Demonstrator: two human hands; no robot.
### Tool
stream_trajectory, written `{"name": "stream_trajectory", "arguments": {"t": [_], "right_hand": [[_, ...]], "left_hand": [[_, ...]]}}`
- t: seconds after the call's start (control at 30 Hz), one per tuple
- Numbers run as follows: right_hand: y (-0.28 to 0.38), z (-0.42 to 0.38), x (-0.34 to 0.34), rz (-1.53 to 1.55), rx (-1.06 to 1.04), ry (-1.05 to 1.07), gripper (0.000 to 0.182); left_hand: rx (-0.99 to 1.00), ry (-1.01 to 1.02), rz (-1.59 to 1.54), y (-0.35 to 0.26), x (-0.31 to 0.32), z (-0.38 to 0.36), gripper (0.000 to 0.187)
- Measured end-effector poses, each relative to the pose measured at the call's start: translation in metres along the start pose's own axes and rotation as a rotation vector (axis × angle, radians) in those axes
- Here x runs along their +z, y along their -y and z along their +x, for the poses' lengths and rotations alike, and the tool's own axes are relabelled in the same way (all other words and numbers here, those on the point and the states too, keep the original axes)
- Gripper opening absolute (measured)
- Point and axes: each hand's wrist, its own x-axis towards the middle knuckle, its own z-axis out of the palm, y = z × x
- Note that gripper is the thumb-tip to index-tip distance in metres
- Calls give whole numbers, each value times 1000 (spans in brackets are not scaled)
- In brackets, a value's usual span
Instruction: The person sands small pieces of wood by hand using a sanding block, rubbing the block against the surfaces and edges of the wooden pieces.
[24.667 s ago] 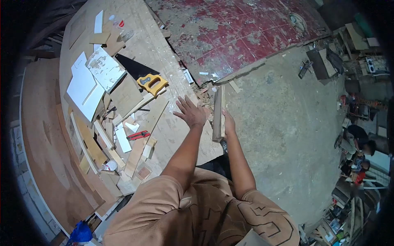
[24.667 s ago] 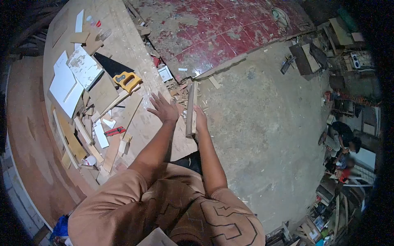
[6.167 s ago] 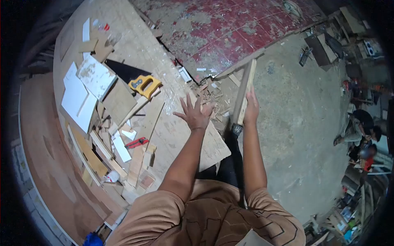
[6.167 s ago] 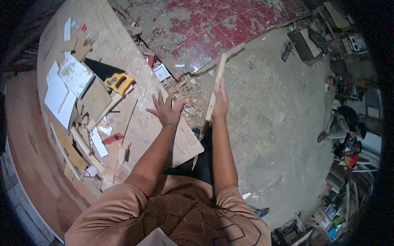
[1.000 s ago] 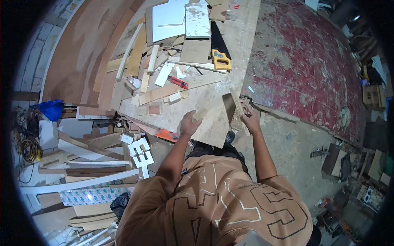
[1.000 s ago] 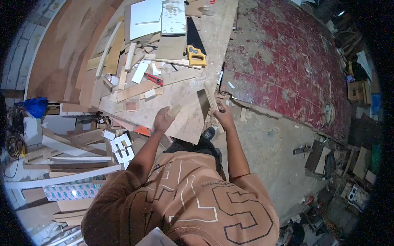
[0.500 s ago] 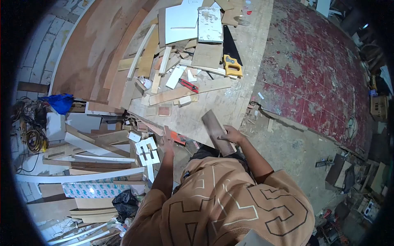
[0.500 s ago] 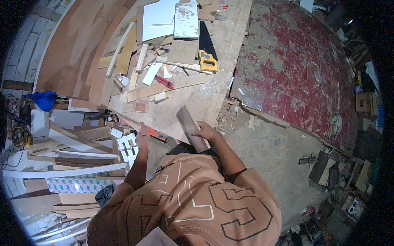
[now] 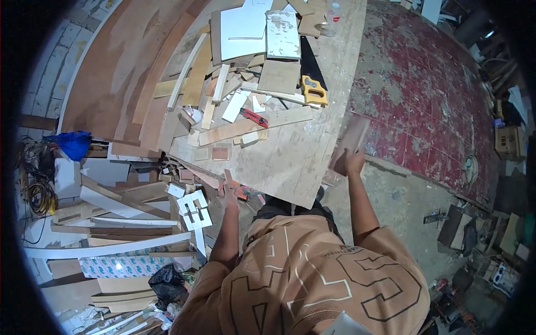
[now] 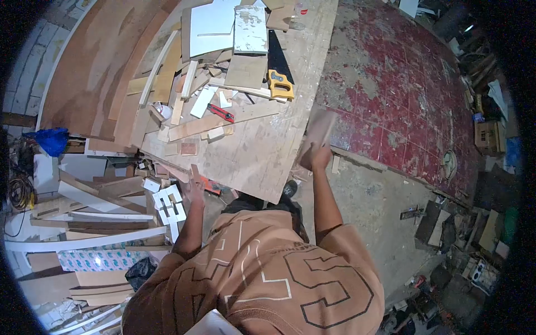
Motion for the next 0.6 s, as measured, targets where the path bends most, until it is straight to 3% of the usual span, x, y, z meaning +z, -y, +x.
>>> {"name": "stream_trajectory", "arguments": {"t": [0.1,0.13,0.17,0.2,0.27,0.37,0.4,0.43,0.47,0.5,0.57,0.6], "right_hand": [[4,-11,3,26,3,77,51],[18,-34,4,38,-133,168,48],[32,-56,7,-33,-176,386,43],[43,-78,15,-34,-167,367,43],[61,-108,28,-16,-622,982,31],[62,-106,36,-90,-582,946,31],[27,-86,60,49,-387,770,30],[18,-68,52,-4,-191,578,31],[9,-49,39,17,-49,382,47],[-53,-15,77,253,19,203,47],[3,-23,-4,30,129,-96,48],[9,-29,-10,28,132,-102,48]], "left_hand": [[-64,18,-72,5,10,3,51],[-67,38,-72,10,8,12,51],[-119,172,-131,15,2,22,51],[-172,307,-192,19,0,32,52],[-192,428,-142,21,1,46,51],[-203,638,-61,15,4,65,49],[-204,736,-27,12,3,70,47],[-205,740,-27,7,5,73,47],[-185,787,8,1,8,71,49],[-166,833,44,-8,10,67,50],[-280,884,26,-25,14,56,52],[-389,935,2,-34,21,49,53]]}}
